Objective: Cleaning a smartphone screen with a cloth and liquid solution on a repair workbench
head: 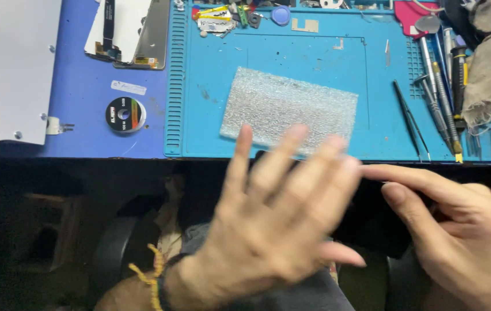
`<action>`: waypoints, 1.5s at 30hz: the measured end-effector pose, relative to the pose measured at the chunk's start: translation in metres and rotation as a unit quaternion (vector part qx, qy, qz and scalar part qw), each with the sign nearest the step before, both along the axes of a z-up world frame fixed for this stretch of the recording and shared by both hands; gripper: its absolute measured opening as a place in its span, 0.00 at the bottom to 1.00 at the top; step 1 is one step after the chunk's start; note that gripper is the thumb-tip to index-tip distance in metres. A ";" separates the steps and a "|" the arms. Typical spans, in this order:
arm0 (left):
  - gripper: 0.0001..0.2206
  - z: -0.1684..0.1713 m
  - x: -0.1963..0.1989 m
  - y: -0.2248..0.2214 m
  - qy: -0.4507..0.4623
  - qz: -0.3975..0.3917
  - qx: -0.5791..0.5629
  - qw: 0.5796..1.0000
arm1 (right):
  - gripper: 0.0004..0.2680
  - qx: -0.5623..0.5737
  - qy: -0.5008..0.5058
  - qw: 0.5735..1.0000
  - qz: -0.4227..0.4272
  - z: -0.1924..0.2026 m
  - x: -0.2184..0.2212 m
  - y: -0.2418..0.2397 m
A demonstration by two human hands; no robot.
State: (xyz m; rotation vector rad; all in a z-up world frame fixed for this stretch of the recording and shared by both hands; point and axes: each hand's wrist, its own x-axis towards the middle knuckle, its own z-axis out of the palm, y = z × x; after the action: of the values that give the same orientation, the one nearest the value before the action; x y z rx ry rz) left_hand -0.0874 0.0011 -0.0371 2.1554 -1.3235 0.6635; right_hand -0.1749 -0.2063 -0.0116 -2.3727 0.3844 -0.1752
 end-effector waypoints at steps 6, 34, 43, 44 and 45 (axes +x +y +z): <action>0.17 -0.005 -0.009 0.006 -0.083 0.024 0.082 0.993 | 0.09 0.094 -0.064 0.989 -0.095 0.003 0.007 0.027; 0.08 -0.001 0.086 0.024 0.464 -0.138 -0.079 0.871 | 0.35 -0.221 -0.076 0.892 0.386 -0.020 0.073 -0.019; 0.14 -0.028 0.138 0.029 0.237 0.111 -0.006 0.965 | 0.33 -0.283 -0.067 0.900 0.325 -0.051 0.123 -0.037; 0.16 -0.027 0.142 0.033 0.164 0.098 0.020 0.981 | 0.34 -0.286 -0.054 0.900 0.326 -0.053 0.123 -0.039; 0.21 -0.027 0.145 0.038 0.090 0.084 0.046 0.991 | 0.35 -0.288 -0.040 0.899 0.327 -0.055 0.122 -0.040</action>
State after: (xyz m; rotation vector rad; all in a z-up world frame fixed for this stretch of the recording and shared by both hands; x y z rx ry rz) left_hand 0.0580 0.0389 -0.0642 2.3592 -1.1070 0.4649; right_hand -0.0531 -0.2467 -0.0667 -2.9099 -0.5975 -0.0723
